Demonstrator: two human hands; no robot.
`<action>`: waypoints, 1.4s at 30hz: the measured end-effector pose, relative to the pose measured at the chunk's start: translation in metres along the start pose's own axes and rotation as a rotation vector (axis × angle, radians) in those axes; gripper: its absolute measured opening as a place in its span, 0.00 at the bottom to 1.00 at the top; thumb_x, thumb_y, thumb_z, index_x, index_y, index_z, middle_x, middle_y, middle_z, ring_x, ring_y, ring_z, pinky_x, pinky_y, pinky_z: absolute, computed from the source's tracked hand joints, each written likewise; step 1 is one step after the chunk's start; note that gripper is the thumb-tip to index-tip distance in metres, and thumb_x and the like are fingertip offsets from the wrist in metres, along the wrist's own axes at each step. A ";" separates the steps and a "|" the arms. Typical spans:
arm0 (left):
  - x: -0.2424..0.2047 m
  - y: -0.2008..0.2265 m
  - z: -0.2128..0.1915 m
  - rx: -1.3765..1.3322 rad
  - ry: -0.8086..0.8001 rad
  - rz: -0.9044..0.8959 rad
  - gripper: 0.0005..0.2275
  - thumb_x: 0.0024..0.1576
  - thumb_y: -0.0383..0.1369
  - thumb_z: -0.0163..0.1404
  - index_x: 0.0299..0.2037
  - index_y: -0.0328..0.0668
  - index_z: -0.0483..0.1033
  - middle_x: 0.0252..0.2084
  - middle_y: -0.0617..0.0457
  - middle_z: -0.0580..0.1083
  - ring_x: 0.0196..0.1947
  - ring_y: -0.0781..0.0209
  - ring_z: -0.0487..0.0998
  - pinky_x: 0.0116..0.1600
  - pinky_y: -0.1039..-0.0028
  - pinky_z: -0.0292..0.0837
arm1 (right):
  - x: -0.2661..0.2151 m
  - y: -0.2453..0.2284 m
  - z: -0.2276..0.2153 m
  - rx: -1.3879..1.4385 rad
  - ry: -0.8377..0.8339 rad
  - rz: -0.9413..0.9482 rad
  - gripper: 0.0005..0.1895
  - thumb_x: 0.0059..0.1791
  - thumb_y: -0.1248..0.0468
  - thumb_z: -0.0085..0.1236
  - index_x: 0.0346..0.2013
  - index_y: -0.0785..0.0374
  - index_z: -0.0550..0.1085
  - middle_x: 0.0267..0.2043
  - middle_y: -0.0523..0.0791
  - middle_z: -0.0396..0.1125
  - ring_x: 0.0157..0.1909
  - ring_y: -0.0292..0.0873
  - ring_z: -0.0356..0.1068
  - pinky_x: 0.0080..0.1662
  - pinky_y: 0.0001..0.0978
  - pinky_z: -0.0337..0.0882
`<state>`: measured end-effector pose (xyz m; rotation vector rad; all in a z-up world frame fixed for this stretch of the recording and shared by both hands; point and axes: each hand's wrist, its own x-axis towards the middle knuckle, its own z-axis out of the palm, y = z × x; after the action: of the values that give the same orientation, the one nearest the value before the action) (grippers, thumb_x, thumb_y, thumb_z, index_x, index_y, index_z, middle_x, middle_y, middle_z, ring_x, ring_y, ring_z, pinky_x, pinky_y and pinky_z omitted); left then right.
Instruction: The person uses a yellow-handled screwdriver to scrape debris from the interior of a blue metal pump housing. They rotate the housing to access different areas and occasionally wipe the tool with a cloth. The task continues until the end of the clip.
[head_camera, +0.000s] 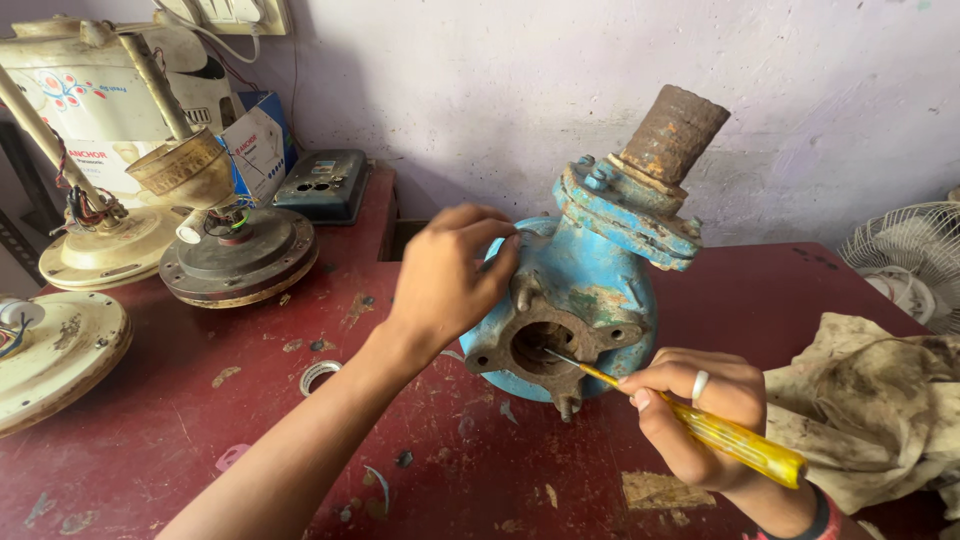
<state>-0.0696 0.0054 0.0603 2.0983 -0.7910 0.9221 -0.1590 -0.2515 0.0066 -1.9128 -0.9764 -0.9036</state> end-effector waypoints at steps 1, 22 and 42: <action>-0.004 0.012 -0.011 0.066 0.016 -0.009 0.10 0.58 0.35 0.52 0.38 0.38 0.83 0.40 0.42 0.80 0.42 0.45 0.82 0.48 0.60 0.76 | -0.001 0.000 0.000 0.009 0.015 -0.018 0.05 0.41 0.72 0.54 0.28 0.69 0.77 0.18 0.43 0.67 0.17 0.35 0.66 0.24 0.28 0.63; -0.031 0.053 -0.007 0.048 -1.227 -0.371 0.38 0.54 0.35 0.53 0.73 0.41 0.46 0.33 0.41 0.80 0.22 0.52 0.82 0.29 0.65 0.80 | -0.005 -0.005 -0.003 -0.020 0.089 -0.059 0.03 0.41 0.72 0.53 0.26 0.69 0.75 0.18 0.44 0.65 0.18 0.37 0.65 0.26 0.29 0.64; -0.026 0.044 -0.034 0.369 -0.977 -0.103 0.18 0.55 0.45 0.56 0.53 0.52 0.77 0.38 0.43 0.80 0.41 0.44 0.81 0.47 0.57 0.76 | -0.003 -0.006 0.009 -0.070 0.027 0.057 0.05 0.41 0.70 0.55 0.28 0.69 0.77 0.21 0.44 0.70 0.19 0.35 0.69 0.25 0.27 0.66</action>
<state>-0.1291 0.0137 0.0723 2.9009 -0.9998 -0.1018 -0.1639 -0.2423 0.0019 -1.9715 -0.8806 -0.9392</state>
